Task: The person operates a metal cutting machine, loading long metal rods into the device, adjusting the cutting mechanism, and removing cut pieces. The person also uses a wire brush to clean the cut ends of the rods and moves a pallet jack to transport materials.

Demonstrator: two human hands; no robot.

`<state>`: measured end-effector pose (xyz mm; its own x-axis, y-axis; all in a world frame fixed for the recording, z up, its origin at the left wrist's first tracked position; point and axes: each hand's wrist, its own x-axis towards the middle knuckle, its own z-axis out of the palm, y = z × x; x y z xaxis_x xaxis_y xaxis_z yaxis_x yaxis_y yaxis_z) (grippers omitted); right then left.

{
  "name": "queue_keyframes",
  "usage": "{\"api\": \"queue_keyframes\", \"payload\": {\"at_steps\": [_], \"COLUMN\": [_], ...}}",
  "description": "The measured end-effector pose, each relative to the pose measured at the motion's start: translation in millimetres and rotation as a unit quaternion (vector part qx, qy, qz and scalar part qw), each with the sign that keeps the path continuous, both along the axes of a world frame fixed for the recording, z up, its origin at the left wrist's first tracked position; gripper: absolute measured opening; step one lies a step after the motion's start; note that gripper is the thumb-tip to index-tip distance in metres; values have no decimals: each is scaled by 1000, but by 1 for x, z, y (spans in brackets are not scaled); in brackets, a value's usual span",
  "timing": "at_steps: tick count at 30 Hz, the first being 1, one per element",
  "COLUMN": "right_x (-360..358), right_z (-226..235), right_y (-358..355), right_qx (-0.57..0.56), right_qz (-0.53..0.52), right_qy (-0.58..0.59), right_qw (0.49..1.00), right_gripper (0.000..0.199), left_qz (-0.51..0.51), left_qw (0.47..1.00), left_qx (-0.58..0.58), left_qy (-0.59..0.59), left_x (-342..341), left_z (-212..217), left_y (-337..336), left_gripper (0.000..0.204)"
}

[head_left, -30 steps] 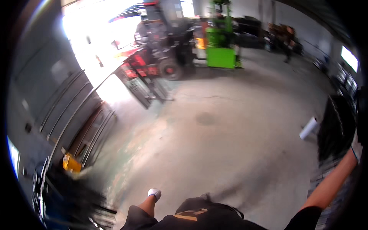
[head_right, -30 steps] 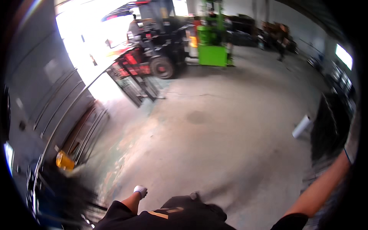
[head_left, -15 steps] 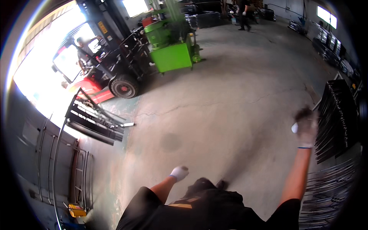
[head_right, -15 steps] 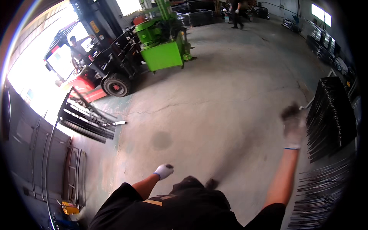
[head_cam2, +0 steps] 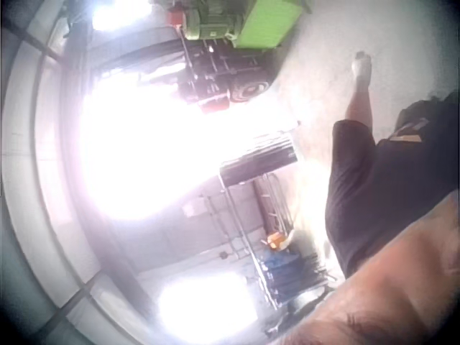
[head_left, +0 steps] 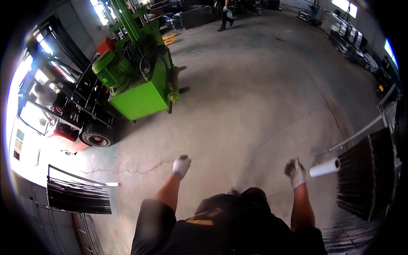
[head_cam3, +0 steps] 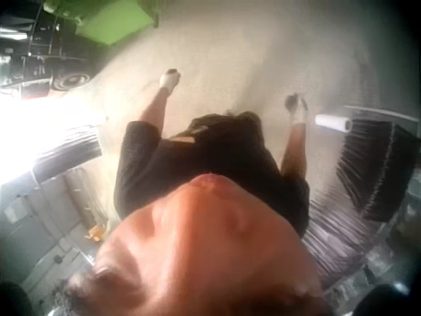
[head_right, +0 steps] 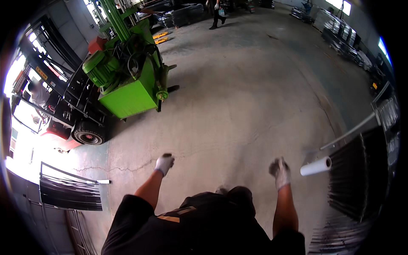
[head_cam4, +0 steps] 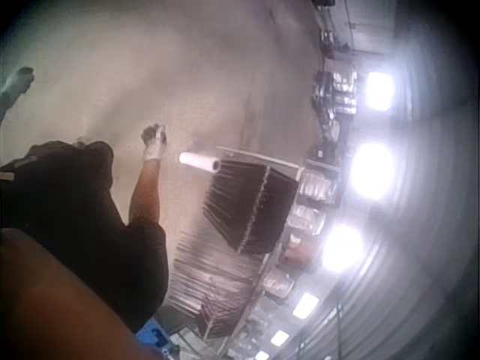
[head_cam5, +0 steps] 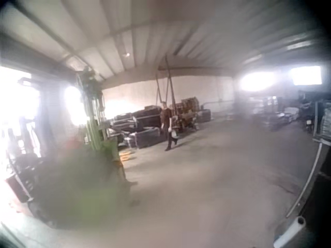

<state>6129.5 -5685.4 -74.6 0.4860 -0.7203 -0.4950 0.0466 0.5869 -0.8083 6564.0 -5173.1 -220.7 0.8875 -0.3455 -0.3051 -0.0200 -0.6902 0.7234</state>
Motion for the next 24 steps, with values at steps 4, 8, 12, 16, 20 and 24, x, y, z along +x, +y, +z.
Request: {"api": "queue_keyframes", "payload": {"at_steps": [4, 8, 12, 16, 20, 24], "right_x": [-35, 66, 316, 659, 957, 1099], "right_z": [-158, -217, -247, -160, -28, -56], "right_y": [-65, -159, -310, -456, -556, -661], "right_qx": [105, 242, 60, -297, -298, -220], "right_qz": [-39, -144, 39, 165, 278, 188], "right_qy": [107, 297, 255, 259, 97, 108], "right_qw": [988, 912, 964, 904, 908, 951], "right_gripper": [48, 48, 33, 49, 48, 42], "left_qz": [7, 13, 106, 60, 171, 212], "left_qw": [982, 970, 945, 972, 941, 950], "left_qx": [-186, -243, -253, -178, -234, -189], "left_qy": [-33, -15, 177, 144, 172, 128], "left_x": [194, 340, 453, 542, 730, 940], "left_z": [107, 134, 143, 132, 76, 30], "left_y": [-241, -400, -513, -580, -633, -702], "left_gripper": [45, 46, 46, 47, 45, 48]}}
